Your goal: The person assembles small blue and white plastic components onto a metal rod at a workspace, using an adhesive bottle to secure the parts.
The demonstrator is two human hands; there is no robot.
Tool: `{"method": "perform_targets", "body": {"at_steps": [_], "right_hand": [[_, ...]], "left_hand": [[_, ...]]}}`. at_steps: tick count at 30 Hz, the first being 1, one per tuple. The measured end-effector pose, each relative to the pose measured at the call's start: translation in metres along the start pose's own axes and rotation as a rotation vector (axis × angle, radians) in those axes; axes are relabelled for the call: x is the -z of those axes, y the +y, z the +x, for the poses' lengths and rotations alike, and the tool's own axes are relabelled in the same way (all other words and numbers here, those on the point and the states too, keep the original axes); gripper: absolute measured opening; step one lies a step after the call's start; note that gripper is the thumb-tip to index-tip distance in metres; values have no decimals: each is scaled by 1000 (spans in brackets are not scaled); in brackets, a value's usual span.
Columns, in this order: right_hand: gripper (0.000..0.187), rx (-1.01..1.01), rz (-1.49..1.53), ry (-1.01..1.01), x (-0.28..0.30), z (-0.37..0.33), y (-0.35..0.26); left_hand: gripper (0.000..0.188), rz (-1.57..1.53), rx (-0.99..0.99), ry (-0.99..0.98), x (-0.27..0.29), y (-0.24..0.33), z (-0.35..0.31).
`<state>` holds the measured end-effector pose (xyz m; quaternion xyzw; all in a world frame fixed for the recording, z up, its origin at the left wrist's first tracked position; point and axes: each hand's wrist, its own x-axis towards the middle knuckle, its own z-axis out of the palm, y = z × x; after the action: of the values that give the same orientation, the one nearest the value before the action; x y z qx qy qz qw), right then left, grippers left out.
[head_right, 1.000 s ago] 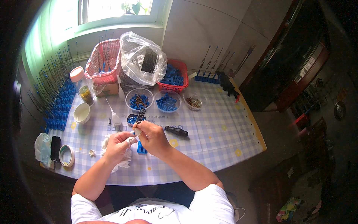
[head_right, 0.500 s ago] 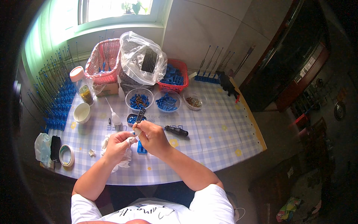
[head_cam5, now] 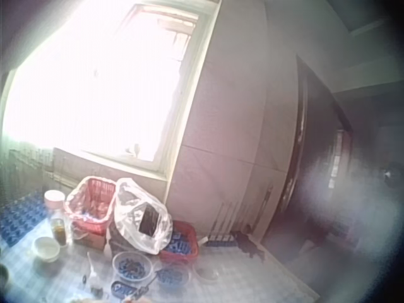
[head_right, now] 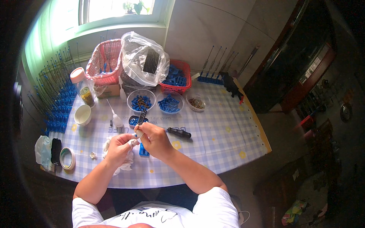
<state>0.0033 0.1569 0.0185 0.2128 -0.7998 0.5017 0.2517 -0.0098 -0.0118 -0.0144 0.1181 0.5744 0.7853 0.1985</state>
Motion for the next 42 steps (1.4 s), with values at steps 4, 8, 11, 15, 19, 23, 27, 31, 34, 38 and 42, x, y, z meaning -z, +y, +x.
{"method": "perform_targets", "body": {"at_steps": [4,8,11,15,19,23,27,31,34,38,42], "right_hand": [[3,3,-1,-2,0,2,-5],[6,-5,0,-3,0,0,1],[12,4,-15,1,0,-1,3],[12,6,-28,1,0,-1,2],[12,5,-31,-1,0,0,1],[12,3,-31,-6,0,-1,2],[12,12,-21,0,-1,0,2],[12,-4,-10,-7,0,-1,2],[12,15,-2,6,0,0,1],[6,16,-13,-3,1,2,-4],[4,15,15,3,0,2,-5]], "left_hand": [[19,21,8,-5,1,1,0],[19,10,-3,-7,1,0,0],[18,21,2,-6,1,0,0],[19,9,4,-10,4,-4,1],[21,5,2,-15,4,-3,1],[21,0,2,-16,4,-3,1],[21,21,10,-9,2,0,0],[20,23,12,-8,1,1,0],[20,37,10,-4,1,1,-1],[20,12,-4,-4,-1,0,-1],[20,25,-6,-3,-1,2,-1]]}}
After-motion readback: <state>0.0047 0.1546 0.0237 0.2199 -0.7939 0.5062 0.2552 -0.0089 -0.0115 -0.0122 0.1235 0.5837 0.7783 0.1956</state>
